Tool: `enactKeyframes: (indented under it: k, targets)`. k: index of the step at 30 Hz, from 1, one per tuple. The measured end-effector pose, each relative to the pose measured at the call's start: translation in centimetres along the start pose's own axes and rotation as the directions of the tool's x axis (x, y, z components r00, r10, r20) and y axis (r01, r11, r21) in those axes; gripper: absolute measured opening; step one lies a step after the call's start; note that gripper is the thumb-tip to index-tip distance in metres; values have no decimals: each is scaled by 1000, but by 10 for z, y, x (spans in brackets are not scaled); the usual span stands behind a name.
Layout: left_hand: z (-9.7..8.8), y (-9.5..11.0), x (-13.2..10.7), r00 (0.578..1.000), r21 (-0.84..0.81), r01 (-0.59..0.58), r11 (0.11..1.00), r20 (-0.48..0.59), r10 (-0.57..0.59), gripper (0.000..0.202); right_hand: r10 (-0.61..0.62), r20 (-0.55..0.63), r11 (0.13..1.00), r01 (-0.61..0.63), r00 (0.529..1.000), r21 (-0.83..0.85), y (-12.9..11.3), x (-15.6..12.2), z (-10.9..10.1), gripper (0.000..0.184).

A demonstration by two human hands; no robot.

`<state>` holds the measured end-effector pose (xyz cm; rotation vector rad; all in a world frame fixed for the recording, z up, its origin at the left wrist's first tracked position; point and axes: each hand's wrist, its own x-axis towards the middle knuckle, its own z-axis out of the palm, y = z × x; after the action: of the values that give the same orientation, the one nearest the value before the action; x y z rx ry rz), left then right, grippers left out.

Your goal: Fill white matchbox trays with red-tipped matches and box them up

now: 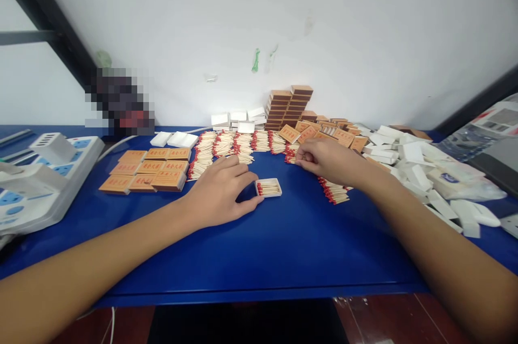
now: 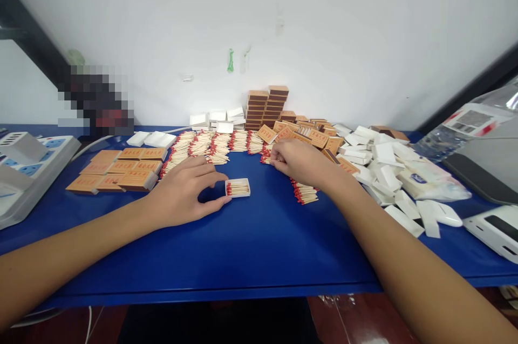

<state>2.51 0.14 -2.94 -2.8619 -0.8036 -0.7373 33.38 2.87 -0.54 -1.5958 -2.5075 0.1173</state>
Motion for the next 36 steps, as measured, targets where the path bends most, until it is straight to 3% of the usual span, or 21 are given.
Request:
enactKeyframes:
  k: [7,13,19,29,36]
  targets:
    - [1,0,1,1000,-3,7,1000,10,-7,31,21,68,999,-24,997,42,4,0,-3,14]
    - [0,1,1,1000,-2,6,1000,2,-6,31,-11,55,995,6,998,95,7,0,-1,17]
    - [1,0,1,1000,3,9,1000,3,-9,30,-53,36,996,50,998,78,7,1,-1,18]
    - [1,1,0,1000,8,-1,1000,8,1,31,-1,75,999,-2,997,35,11,1,4,24]
    - [1,2,1,1000,-1,10,1000,10,-10,31,-83,33,986,77,996,146,-15,-7,-4,28]
